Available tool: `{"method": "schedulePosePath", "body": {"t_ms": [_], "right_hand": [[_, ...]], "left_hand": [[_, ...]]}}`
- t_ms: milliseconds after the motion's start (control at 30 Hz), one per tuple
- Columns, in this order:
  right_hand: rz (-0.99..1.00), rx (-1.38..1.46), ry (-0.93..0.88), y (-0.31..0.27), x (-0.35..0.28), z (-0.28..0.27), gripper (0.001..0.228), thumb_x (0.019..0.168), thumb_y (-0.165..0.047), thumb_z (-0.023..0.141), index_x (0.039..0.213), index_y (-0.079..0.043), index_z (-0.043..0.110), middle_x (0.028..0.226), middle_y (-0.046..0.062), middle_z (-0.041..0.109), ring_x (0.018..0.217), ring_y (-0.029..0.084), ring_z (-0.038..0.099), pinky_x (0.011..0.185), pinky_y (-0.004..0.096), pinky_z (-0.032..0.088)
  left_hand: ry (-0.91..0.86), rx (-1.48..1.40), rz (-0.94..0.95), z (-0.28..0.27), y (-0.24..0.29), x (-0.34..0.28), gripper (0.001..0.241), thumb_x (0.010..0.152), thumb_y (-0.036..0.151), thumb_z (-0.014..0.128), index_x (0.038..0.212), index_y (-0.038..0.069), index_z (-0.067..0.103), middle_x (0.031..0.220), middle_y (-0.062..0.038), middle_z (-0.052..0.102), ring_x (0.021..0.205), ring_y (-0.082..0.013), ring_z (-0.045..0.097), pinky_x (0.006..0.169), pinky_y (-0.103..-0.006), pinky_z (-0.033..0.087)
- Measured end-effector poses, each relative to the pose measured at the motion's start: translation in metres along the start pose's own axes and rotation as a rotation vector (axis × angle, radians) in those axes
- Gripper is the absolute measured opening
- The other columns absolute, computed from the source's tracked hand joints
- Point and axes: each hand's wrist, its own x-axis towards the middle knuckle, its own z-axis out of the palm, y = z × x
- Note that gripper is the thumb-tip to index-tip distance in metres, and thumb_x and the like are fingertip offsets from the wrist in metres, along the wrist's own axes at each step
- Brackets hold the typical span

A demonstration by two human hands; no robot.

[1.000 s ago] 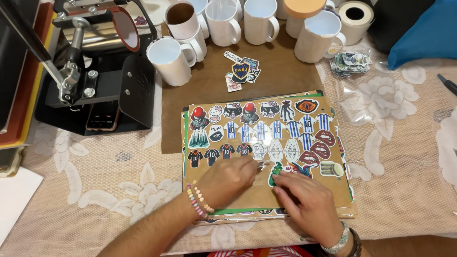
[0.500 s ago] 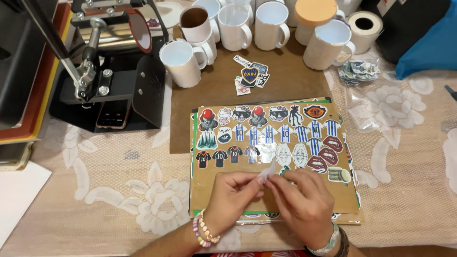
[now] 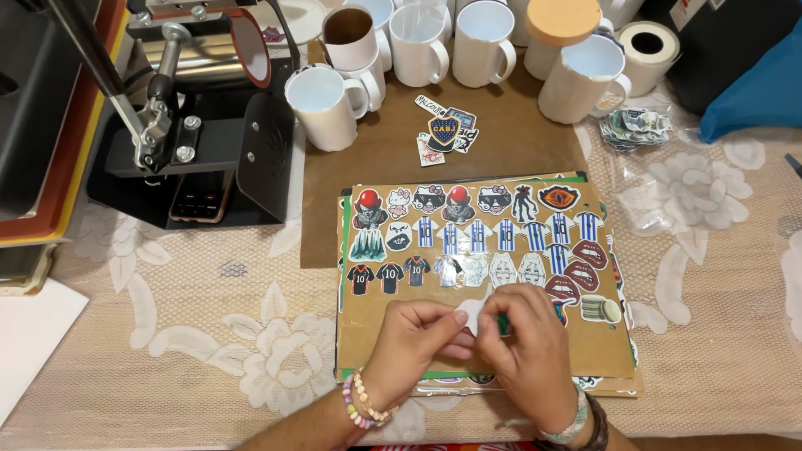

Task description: Peeling various stickers from a large adhesive sheet and preparing them for application.

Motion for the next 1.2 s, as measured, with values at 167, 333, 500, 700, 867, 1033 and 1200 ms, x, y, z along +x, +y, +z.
{"method": "schedulePosePath", "body": {"t_ms": [167,333,500,700,867,1033,1200], "right_hand": [[0.299,0.497,0.065,0.017,-0.003,-0.002,0.015,0.098,-0.010,0.052,0.084,-0.007,0.056,0.086,0.004,0.055,0.076,0.015,0.051,0.065,0.027,0.044],[0.498,0.729,-0.006,0.028,-0.008,-0.016,0.012,0.099,-0.014,0.058,0.098,-0.003,0.064,0.098,0.005,0.059,0.073,0.012,0.051,0.063,0.024,0.043],[0.667,0.914,0.038,0.035,-0.020,-0.020,0.019,0.097,-0.011,0.061,0.107,0.002,0.071,0.085,0.007,0.061,0.057,0.014,0.047,0.052,0.024,0.036],[0.790,1.043,0.176,0.044,-0.030,-0.027,0.038,0.096,-0.008,0.056,0.131,0.005,0.065,0.100,0.019,0.070,0.071,0.020,0.053,0.059,0.029,0.043],[0.487,1.184,0.211,0.064,-0.044,-0.039,0.015,0.096,-0.007,0.056,0.096,0.004,0.066,0.096,0.014,0.056,0.069,0.019,0.053,0.052,0.023,0.041],[0.554,1.085,0.208,0.076,-0.046,-0.041,0.017,0.096,-0.012,0.061,0.100,0.004,0.067,0.083,0.013,0.062,0.064,0.016,0.053,0.047,0.021,0.037],[0.563,0.991,0.169,0.079,-0.050,-0.038,0.026,0.088,-0.012,0.071,0.107,0.006,0.069,0.086,0.013,0.066,0.055,0.014,0.049,0.053,0.022,0.041]], "left_hand": [[0.046,-0.101,-0.134,0.000,0.017,-0.001,0.020,0.090,0.007,0.069,0.093,-0.011,0.073,0.080,-0.029,0.076,0.062,-0.0279,0.074,0.054,-0.0297,0.062],[-0.046,0.474,0.318,-0.010,0.056,0.014,0.024,0.096,0.018,0.062,0.082,0.002,0.072,0.079,-0.011,0.079,0.061,-0.0153,0.063,0.052,-0.0263,0.051],[-0.006,1.340,1.108,-0.037,0.083,0.133,0.030,0.097,0.007,0.053,0.126,0.007,0.064,0.113,-0.013,0.075,0.094,-0.0321,0.072,0.073,-0.0458,0.055],[0.108,2.001,0.884,-0.027,0.093,0.258,0.009,0.094,0.004,0.063,0.100,0.007,0.069,0.085,-0.006,0.070,0.076,-0.0190,0.068,0.060,-0.0337,0.060],[0.072,1.775,0.739,-0.017,0.096,0.236,0.066,0.097,0.048,0.060,0.146,0.005,0.047,0.150,-0.021,0.047,0.139,-0.0373,0.043,0.116,-0.0496,0.033],[-0.304,1.376,1.071,0.003,0.067,0.112,0.033,0.094,0.034,0.065,0.112,0.006,0.064,0.113,-0.014,0.066,0.105,-0.0331,0.059,0.086,-0.0489,0.048],[-0.604,1.529,0.882,0.016,0.035,0.051,0.068,0.081,0.058,0.067,0.127,0.007,0.062,0.112,-0.013,0.057,0.103,-0.0317,0.051,0.085,-0.0465,0.043]]}}
